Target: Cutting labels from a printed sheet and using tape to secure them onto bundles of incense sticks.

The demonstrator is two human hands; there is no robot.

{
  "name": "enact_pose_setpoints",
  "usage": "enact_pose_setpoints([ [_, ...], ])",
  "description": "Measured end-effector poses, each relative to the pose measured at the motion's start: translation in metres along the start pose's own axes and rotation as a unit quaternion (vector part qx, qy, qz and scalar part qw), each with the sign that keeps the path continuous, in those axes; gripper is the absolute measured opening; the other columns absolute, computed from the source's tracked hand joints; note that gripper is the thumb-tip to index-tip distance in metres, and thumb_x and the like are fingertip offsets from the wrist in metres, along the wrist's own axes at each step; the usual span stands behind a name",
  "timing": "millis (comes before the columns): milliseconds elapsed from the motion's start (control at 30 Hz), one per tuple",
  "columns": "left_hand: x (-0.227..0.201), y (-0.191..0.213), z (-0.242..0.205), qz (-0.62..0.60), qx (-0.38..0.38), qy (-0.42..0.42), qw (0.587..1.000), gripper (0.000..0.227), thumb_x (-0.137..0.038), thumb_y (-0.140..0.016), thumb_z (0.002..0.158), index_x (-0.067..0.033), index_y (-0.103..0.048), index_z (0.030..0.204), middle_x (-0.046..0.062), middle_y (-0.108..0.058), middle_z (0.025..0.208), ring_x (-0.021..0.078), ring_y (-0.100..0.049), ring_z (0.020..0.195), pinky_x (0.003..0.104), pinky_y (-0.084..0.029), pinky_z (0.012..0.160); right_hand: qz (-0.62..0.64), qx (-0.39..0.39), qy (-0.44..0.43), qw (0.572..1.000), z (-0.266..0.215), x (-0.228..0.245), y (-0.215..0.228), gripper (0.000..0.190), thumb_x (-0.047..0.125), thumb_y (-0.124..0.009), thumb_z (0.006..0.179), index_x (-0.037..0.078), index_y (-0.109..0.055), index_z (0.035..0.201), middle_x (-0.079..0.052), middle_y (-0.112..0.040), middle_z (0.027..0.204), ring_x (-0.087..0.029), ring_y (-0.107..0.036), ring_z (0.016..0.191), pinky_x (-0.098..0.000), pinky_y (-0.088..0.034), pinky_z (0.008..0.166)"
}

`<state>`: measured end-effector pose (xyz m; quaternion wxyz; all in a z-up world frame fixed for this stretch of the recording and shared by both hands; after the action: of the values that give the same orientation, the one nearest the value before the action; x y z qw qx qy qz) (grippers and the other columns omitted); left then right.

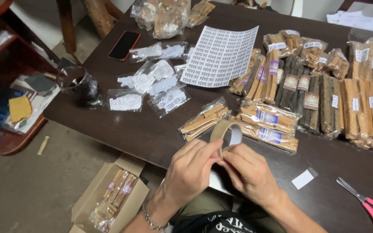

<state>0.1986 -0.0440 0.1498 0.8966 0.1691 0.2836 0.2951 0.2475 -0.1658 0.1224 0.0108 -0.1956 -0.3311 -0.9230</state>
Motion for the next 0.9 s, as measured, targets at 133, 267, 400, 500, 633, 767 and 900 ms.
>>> enact_pose_setpoints([
  [133, 0.001, 0.007, -0.009, -0.007, -0.062, 0.029, 0.998, 0.018, 0.008, -0.066, 0.095, 0.0083, -0.057, 0.11, 0.014, -0.062, 0.089, 0.0284, -0.062, 0.079, 0.038, -0.054, 0.074, 0.05, 0.012, -0.037, 0.998, 0.0, 0.002, 0.002, 0.015, 0.009, -0.058, 0.1, -0.005, -0.062, 0.102, -0.014, -0.058, 0.085, -0.027, -0.056, 0.072, -0.0358, -0.048, 0.064],
  [267, 0.0, 0.005, -0.017, 0.043, -0.063, 0.03, 0.997, 0.025, 0.0, -0.066, 0.098, 0.0086, -0.054, 0.119, 0.02, -0.065, 0.106, 0.0352, -0.064, 0.094, 0.043, -0.059, 0.088, 0.063, 0.013, -0.027, 0.998, -0.003, 0.003, 0.001, 0.015, 0.008, -0.058, 0.1, -0.006, -0.062, 0.102, -0.016, -0.06, 0.087, -0.029, -0.061, 0.076, -0.0358, -0.052, 0.068],
  [400, -0.005, 0.004, -0.012, 0.055, -0.038, 0.031, 0.997, 0.023, -0.001, -0.063, 0.1, 0.0091, -0.055, 0.119, 0.02, -0.065, 0.108, 0.0365, -0.063, 0.097, 0.044, -0.057, 0.087, 0.055, 0.008, -0.033, 0.998, -0.007, 0.003, 0.002, 0.015, 0.009, -0.059, 0.099, -0.006, -0.062, 0.103, -0.016, -0.059, 0.086, -0.029, -0.061, 0.077, -0.0359, -0.053, 0.069],
  [500, -0.007, 0.003, -0.01, 0.066, -0.032, 0.037, 0.997, 0.022, -0.003, -0.065, 0.099, 0.0063, -0.057, 0.118, 0.017, -0.066, 0.106, 0.0335, -0.064, 0.094, 0.041, -0.055, 0.085, 0.061, 0.007, -0.027, 0.998, -0.007, 0.004, 0.004, 0.015, 0.009, -0.058, 0.1, -0.006, -0.062, 0.101, -0.016, -0.061, 0.086, -0.031, -0.065, 0.081, -0.0362, -0.057, 0.075],
  [633, -0.006, 0.002, -0.013, 0.058, -0.034, 0.035, 0.997, 0.022, -0.001, -0.064, 0.099, 0.0048, -0.055, 0.119, 0.012, -0.064, 0.095, 0.0278, -0.061, 0.087, 0.038, -0.052, 0.078, 0.052, 0.001, -0.034, 0.998, -0.011, 0.002, 0.003, 0.015, 0.009, -0.06, 0.099, -0.005, -0.062, 0.102, -0.014, -0.058, 0.084, -0.028, -0.059, 0.074, -0.035, -0.051, 0.066],
  [767, -0.009, -0.002, -0.017, 0.09, -0.009, 0.0, 0.996, 0.037, 0.001, -0.07, 0.097, 0.0035, -0.051, 0.128, 0.017, -0.066, 0.119, 0.0322, -0.061, 0.11, 0.039, -0.056, 0.096, 0.058, 0.013, -0.036, 0.998, -0.015, 0.001, -0.001, 0.016, 0.011, -0.059, 0.1, -0.004, -0.064, 0.103, -0.012, -0.058, 0.083, -0.026, -0.056, 0.071, -0.0349, -0.049, 0.064],
  [900, -0.016, 0.003, -0.006, 0.073, -0.013, -0.001, 0.997, 0.026, 0.004, -0.061, 0.101, 0.009, -0.052, 0.125, 0.02, -0.065, 0.112, 0.0366, -0.066, 0.1, 0.043, -0.058, 0.088, 0.047, 0.016, -0.04, 0.998, -0.016, 0.0, -0.002, 0.016, 0.011, -0.058, 0.1, -0.003, -0.063, 0.103, -0.013, -0.058, 0.085, -0.027, -0.058, 0.073, -0.0352, -0.051, 0.066],
])
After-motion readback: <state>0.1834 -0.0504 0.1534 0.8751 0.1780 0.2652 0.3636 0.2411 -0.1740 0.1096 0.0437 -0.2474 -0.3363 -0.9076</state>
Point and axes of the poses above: each hand's wrist, its own z-axis towards the middle knuckle, its own y-axis out of the back of the hand, x = y × z, the point moved 7 cm from there along z, towards the middle knuckle
